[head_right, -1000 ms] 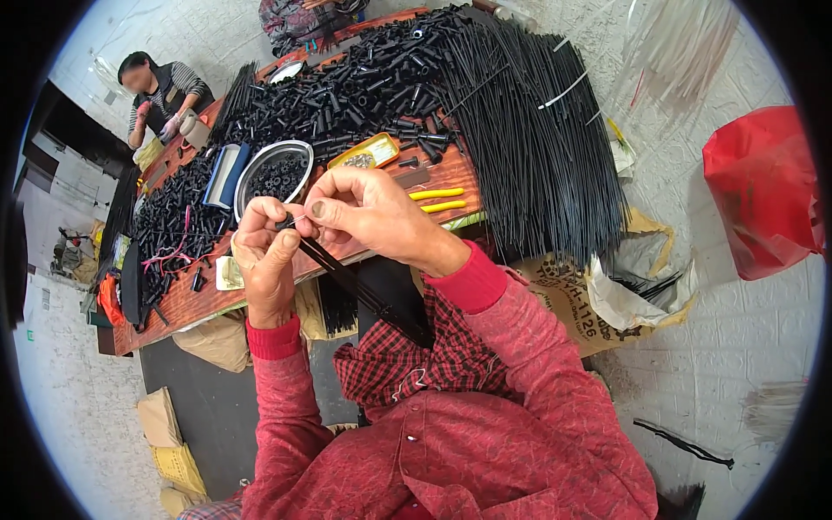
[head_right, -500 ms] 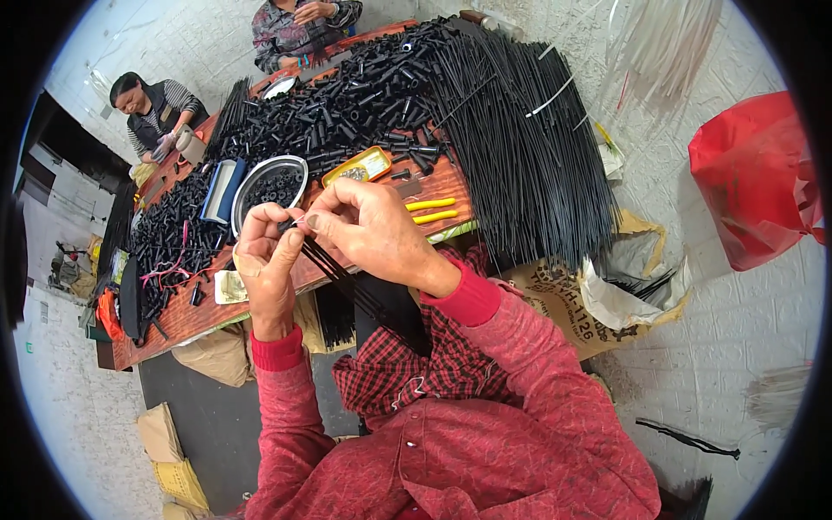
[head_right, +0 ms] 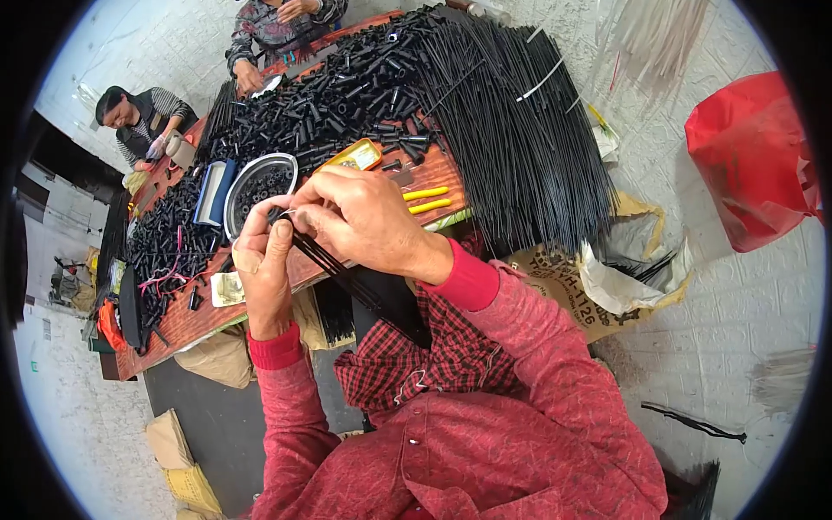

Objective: Assembling electrical wires by attaching small metal components and plastic casings using crimping pliers.

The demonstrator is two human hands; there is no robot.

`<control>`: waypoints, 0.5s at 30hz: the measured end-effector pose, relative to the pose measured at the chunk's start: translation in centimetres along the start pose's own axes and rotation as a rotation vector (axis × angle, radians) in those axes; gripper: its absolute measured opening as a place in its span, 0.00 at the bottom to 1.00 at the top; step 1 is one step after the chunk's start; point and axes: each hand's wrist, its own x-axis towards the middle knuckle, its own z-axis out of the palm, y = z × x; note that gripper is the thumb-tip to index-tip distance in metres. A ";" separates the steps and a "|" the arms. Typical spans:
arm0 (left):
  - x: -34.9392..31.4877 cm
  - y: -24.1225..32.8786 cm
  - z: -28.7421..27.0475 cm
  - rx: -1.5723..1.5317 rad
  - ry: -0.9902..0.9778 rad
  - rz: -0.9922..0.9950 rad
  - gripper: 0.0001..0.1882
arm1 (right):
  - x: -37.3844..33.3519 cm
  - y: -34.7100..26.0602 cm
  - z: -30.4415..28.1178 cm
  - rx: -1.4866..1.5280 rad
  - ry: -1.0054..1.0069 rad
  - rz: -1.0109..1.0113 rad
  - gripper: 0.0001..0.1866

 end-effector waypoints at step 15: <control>0.7 -2.7 -1.3 -0.398 -0.046 0.053 0.14 | -2.6 7.6 -0.8 -0.059 -0.071 0.295 0.15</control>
